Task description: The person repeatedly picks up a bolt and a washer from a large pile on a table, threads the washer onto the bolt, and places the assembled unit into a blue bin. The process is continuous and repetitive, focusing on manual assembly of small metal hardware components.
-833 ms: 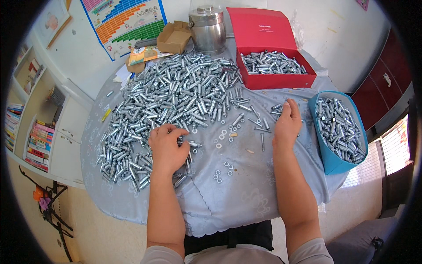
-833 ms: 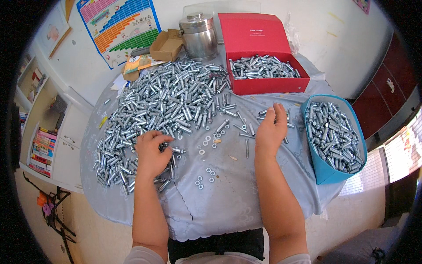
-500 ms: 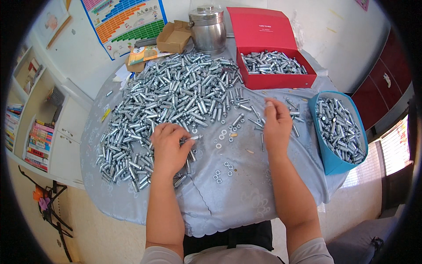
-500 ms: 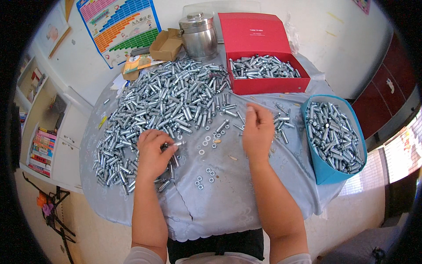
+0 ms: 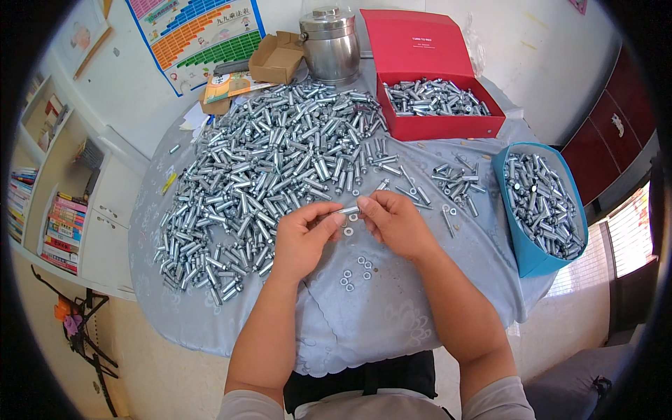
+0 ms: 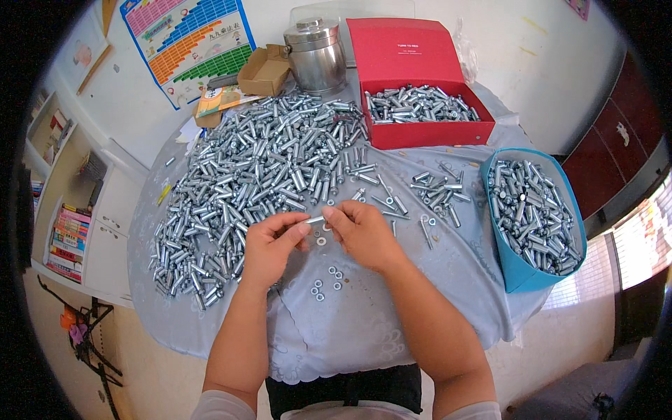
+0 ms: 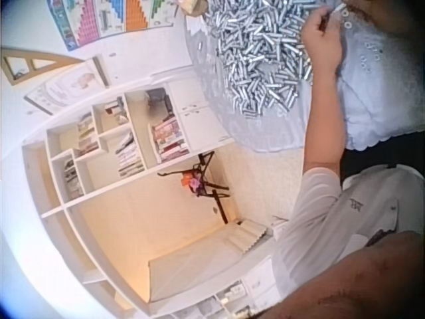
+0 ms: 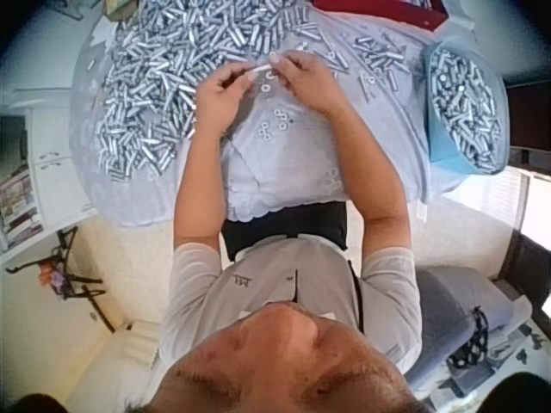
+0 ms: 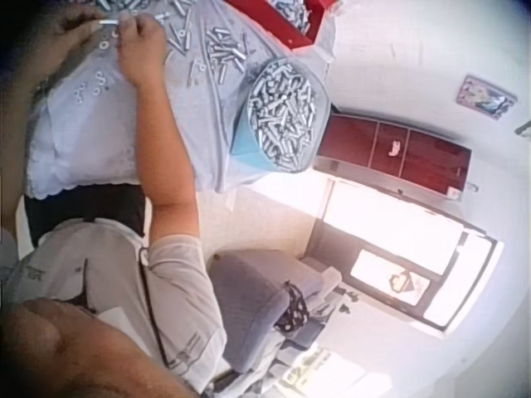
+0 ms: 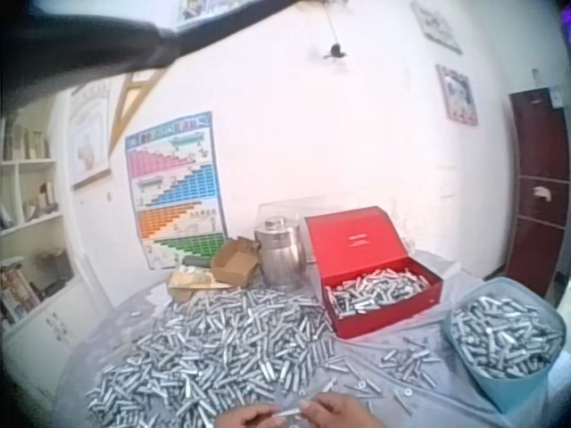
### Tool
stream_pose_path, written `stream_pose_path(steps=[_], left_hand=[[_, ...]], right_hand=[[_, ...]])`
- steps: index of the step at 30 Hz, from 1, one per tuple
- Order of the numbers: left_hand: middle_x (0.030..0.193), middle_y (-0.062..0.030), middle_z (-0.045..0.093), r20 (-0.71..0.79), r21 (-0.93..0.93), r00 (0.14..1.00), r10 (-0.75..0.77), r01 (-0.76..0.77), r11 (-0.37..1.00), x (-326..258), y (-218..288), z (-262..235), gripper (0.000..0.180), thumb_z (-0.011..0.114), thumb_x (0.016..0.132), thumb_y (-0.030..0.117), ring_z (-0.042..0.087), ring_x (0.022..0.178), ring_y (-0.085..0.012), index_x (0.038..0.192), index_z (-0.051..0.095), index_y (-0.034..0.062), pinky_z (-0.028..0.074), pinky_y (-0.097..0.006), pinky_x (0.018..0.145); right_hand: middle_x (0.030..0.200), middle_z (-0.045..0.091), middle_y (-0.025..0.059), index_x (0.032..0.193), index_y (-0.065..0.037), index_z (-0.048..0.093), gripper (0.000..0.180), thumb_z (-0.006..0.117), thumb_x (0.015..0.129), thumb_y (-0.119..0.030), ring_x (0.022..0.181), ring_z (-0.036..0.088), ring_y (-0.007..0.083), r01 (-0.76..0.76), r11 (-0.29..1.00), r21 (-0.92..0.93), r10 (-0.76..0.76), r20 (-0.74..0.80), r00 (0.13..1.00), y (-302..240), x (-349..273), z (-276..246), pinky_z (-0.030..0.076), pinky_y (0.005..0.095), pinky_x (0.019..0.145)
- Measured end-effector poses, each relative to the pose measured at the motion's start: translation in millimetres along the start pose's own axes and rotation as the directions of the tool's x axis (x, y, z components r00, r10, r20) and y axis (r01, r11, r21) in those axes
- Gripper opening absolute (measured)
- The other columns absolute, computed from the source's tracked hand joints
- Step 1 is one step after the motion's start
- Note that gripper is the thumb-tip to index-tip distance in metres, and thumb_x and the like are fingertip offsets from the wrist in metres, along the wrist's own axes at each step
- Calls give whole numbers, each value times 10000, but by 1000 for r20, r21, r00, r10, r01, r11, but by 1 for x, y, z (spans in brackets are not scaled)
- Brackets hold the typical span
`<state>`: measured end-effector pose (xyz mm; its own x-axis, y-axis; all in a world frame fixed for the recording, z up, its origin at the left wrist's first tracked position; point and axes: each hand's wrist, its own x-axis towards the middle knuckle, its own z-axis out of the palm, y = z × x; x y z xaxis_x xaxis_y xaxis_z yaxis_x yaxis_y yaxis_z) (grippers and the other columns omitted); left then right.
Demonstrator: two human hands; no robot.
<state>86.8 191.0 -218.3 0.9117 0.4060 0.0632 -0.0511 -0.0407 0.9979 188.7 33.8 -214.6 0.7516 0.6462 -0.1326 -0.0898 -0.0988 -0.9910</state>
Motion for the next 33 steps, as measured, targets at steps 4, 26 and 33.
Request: stream_pose_path(steps=[4,26,33], left_hand=[[746,-55,661,-26,-153,987,-159,153,976,3,3,-2,182,661,904,161,596,579,-123,950,677,-15,493,-247,549],[763,-64,658,-59,-203,993,-105,91,975,3,0,0,194,655,913,183,578,573,-112,959,672,-4,466,-242,508],[766,-61,659,-44,-208,994,-102,91,974,4,-3,-1,194,651,916,182,579,576,-109,970,672,-3,467,-239,511]], right_hand=[[679,559,-8,861,-18,614,252,615,943,-257,592,503,56,146,985,93,-147,6,989,7,3,1,401,226,514],[875,603,13,1080,-5,635,216,651,907,-134,697,561,74,66,991,116,-73,55,996,7,5,-2,467,224,621],[948,605,28,1109,-11,634,230,650,905,-116,724,569,79,160,959,235,-175,41,984,6,2,2,472,220,637]])
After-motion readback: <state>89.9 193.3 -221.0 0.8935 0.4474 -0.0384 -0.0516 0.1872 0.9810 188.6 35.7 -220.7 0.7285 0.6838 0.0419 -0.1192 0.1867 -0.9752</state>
